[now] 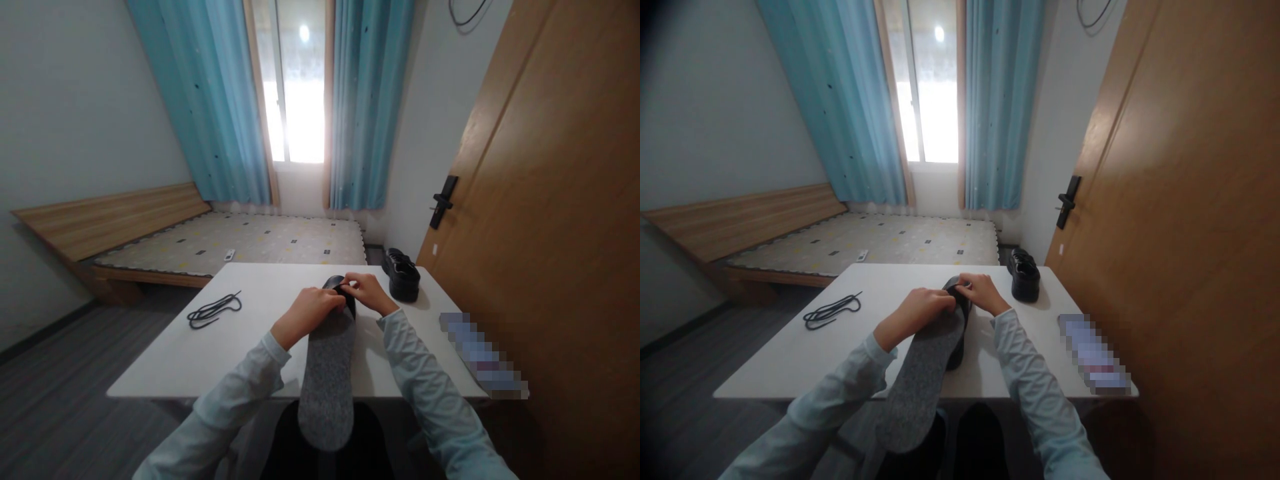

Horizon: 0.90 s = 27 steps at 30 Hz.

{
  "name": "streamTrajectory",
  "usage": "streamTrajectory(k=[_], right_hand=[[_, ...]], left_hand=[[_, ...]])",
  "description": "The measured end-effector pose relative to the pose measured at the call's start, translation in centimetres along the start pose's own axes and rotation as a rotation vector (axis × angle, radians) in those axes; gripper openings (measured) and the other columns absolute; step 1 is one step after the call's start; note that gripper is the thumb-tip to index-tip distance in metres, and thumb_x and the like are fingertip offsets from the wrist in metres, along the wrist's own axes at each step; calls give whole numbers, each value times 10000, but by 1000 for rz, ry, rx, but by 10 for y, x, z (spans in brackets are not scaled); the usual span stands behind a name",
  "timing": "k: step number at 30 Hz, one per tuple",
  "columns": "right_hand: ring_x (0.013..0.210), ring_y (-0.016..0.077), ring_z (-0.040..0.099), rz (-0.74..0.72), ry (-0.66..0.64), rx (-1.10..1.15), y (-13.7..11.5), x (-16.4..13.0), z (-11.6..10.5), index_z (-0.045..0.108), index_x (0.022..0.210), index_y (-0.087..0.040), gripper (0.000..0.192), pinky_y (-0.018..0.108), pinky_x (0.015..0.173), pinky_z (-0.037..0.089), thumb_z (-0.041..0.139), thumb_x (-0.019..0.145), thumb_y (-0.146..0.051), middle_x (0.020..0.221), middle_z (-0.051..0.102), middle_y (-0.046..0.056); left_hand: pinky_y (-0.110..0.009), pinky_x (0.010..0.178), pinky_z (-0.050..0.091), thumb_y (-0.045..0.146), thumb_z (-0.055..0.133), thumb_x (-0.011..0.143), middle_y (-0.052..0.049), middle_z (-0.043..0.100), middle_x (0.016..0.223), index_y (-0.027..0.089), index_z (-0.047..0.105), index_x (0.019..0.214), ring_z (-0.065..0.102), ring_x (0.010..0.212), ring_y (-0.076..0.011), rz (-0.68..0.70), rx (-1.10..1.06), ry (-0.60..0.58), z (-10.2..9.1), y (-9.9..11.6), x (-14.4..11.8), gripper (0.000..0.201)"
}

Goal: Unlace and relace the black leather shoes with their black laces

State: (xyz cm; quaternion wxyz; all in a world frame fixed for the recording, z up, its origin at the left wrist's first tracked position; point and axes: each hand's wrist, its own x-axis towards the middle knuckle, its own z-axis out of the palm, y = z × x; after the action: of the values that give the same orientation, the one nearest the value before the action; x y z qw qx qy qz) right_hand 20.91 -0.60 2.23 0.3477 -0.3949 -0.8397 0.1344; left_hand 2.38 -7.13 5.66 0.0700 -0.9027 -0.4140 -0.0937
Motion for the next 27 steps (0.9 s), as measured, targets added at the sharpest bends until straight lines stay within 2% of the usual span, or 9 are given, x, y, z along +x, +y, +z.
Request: streamTrajectory(k=[2,5,10,13,16,18,20,23,27], right_hand=[[631,138,624,7,18,-8,1,0,2,655,781,-176,119,228,621,430,588,815,-269,752,695,20],[642,141,631,14,40,-22,2,-1,4,652,774,-181,119,227,627,423,589,817,-273,754,696,17],[690,159,655,35,30,-16,1,-2,4,651,778,-191,105,231,644,427,589,816,-267,747,694,14],[695,161,653,35,28,-2,1,-3,4,649,789,-193,115,234,646,435,575,824,-272,765,697,18],[696,159,655,32,32,1,1,-3,4,642,786,-195,117,231,640,440,570,826,-277,772,696,16],[691,157,658,41,31,3,0,-3,4,639,782,-196,113,228,630,442,569,824,-273,776,696,14],[689,156,658,47,27,8,-2,-3,3,639,782,-196,107,229,629,447,566,822,-262,784,698,15],[693,157,660,45,20,3,-2,-3,3,640,787,-191,100,234,641,453,567,822,-251,797,702,21],[696,154,659,32,18,-11,-1,-4,4,638,795,-191,87,226,633,451,570,822,-238,787,700,18]], left_hand=[[-238,665,471,146,557,827,1,702,881,241,671,836,671,765,-168,37,0,-27,-4,1,2,148],[-242,664,476,92,537,826,-38,703,888,191,676,829,672,782,-172,86,40,-66,-7,3,7,170],[-286,687,488,-1,477,804,-114,709,904,101,675,876,674,802,-206,175,195,-96,3,6,16,234],[-322,688,484,34,475,799,-147,711,816,69,691,798,670,774,-236,278,283,-124,3,10,19,219],[-298,634,476,146,499,804,-132,706,720,77,697,750,657,663,-206,210,176,-196,-7,17,20,216],[-282,620,473,213,483,821,-124,709,725,77,696,769,651,641,-189,158,94,-278,-14,20,23,258],[-282,640,475,233,450,845,-131,715,774,73,693,791,654,675,-191,189,79,-349,-16,19,26,295],[-287,680,473,170,436,851,-137,716,824,83,687,770,649,723,-192,316,105,-387,-7,12,33,279],[-288,703,463,42,528,742,-84,710,714,151,630,559,617,671,-174,465,62,-361,12,3,40,235]])
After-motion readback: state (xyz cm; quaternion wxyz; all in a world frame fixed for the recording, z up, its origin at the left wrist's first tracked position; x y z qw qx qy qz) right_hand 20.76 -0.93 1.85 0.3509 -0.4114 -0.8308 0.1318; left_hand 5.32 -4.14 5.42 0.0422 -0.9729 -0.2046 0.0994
